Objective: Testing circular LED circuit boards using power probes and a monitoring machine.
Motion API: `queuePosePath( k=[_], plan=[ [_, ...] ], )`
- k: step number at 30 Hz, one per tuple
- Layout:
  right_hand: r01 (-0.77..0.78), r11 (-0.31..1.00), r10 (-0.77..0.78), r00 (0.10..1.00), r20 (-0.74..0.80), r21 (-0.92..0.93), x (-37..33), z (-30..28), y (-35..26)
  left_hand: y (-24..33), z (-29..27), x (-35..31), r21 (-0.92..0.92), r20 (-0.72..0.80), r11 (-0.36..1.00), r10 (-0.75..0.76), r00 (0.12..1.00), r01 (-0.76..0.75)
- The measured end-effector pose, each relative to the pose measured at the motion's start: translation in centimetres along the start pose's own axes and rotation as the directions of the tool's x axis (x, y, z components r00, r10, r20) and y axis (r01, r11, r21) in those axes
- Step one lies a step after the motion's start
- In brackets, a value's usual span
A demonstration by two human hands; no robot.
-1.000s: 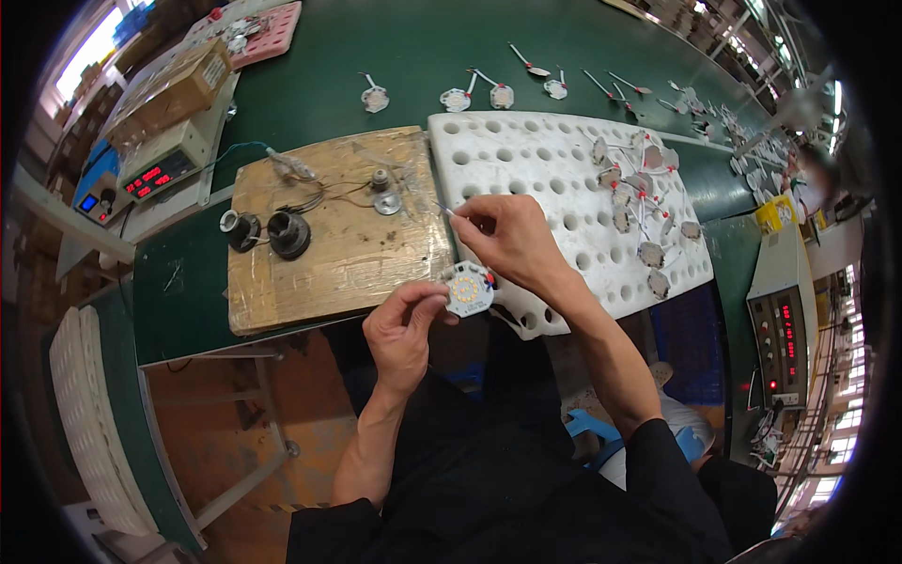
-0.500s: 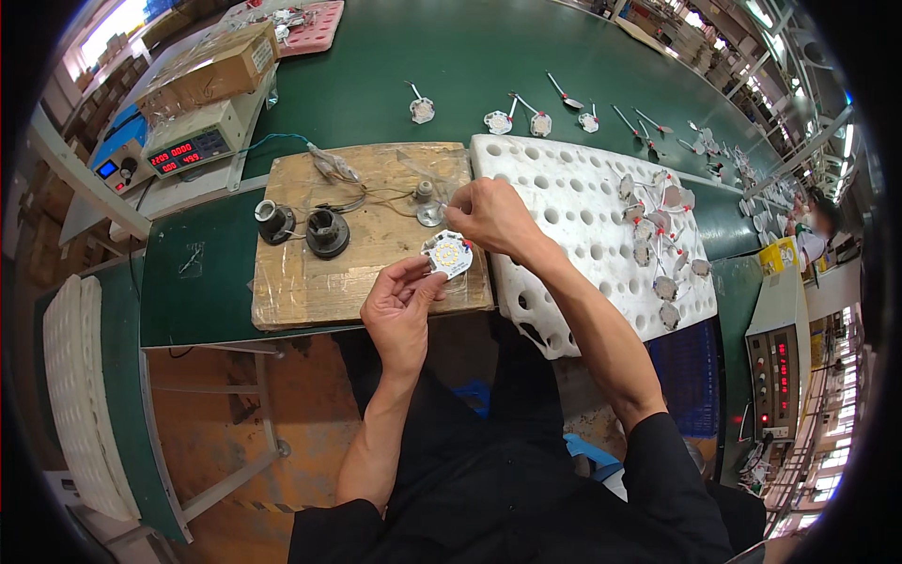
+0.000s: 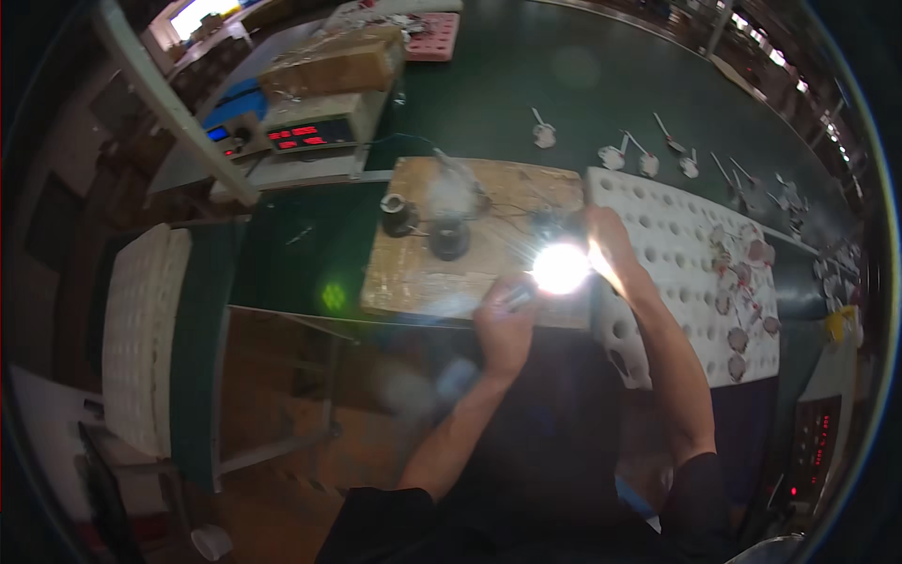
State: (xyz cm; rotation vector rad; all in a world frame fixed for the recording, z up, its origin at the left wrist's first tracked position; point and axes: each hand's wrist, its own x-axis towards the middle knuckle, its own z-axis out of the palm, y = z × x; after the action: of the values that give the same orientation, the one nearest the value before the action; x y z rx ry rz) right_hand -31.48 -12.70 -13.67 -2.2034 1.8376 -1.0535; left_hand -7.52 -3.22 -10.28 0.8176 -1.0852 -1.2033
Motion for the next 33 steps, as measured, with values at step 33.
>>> queuePosePath(
  k=[33],
  plan=[
    [-0.175, 0.944, 0.256, 0.921, 0.292, -0.279, 2.9, -1.4, -12.1, 0.4, -3.1, -0.1, 0.07, -0.012, 0.991, 0.117, 0.993, -0.116]
  ],
)
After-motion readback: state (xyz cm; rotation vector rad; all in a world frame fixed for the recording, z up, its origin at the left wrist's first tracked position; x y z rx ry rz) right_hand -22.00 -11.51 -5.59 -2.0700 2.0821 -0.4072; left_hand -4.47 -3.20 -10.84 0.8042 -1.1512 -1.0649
